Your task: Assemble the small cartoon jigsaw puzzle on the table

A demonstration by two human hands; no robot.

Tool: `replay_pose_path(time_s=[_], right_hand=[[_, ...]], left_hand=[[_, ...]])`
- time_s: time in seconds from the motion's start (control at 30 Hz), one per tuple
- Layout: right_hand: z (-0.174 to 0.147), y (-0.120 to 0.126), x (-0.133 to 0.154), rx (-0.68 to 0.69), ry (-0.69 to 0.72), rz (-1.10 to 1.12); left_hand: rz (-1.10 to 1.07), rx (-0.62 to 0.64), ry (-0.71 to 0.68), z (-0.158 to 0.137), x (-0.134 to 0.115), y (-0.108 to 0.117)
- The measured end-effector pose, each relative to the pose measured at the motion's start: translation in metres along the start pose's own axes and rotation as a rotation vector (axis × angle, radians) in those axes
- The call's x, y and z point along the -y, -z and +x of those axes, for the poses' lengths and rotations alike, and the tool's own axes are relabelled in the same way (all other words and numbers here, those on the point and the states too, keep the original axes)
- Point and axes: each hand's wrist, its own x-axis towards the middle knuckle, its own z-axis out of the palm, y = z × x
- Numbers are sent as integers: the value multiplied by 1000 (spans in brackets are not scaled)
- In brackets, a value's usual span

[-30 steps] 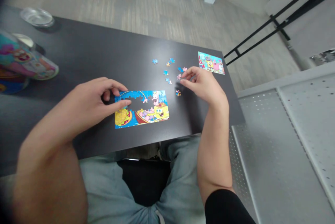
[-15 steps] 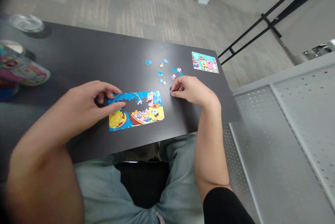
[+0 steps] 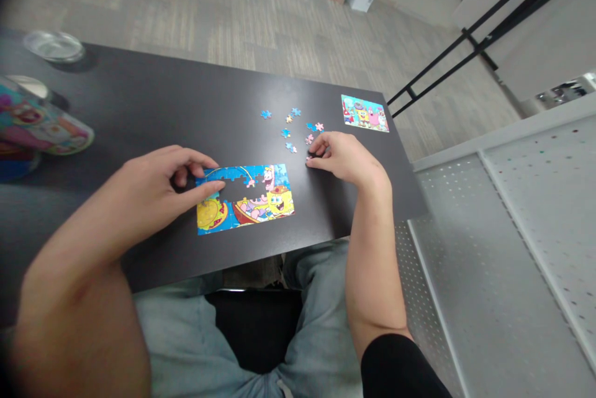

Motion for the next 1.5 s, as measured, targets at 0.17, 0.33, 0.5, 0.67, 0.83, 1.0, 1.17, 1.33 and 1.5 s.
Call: replay_pose_path(time_s=[0.17, 0.33, 0.5, 0.67, 0.83, 1.0, 1.17, 1.33, 1.5], right_hand=[[-3, 0, 2, 18, 41, -17], [-2, -4, 5, 7, 34, -53], [0, -8, 8, 2, 55, -26], [1, -13, 1, 10, 90, 17], [2, -15, -7, 68, 148, 166], [-4, -10, 9, 188, 202, 276], [-8, -13, 29, 254, 189, 406], [-4, -27, 38, 336, 220, 504], [-4, -36, 47, 394, 234, 542]], left_hand=[[26, -13, 29, 0, -3, -2], [54, -1, 37, 2, -5, -2], [63, -6, 52, 2, -5, -1], [64, -11, 45, 3, -6, -1], [44, -8, 42, 1, -5, -1], [60, -2, 70, 0, -9, 0], [64, -18, 49, 2, -6, 0], [76, -28, 28, 2, -3, -1], [83, -35, 39, 1, -6, -1]])
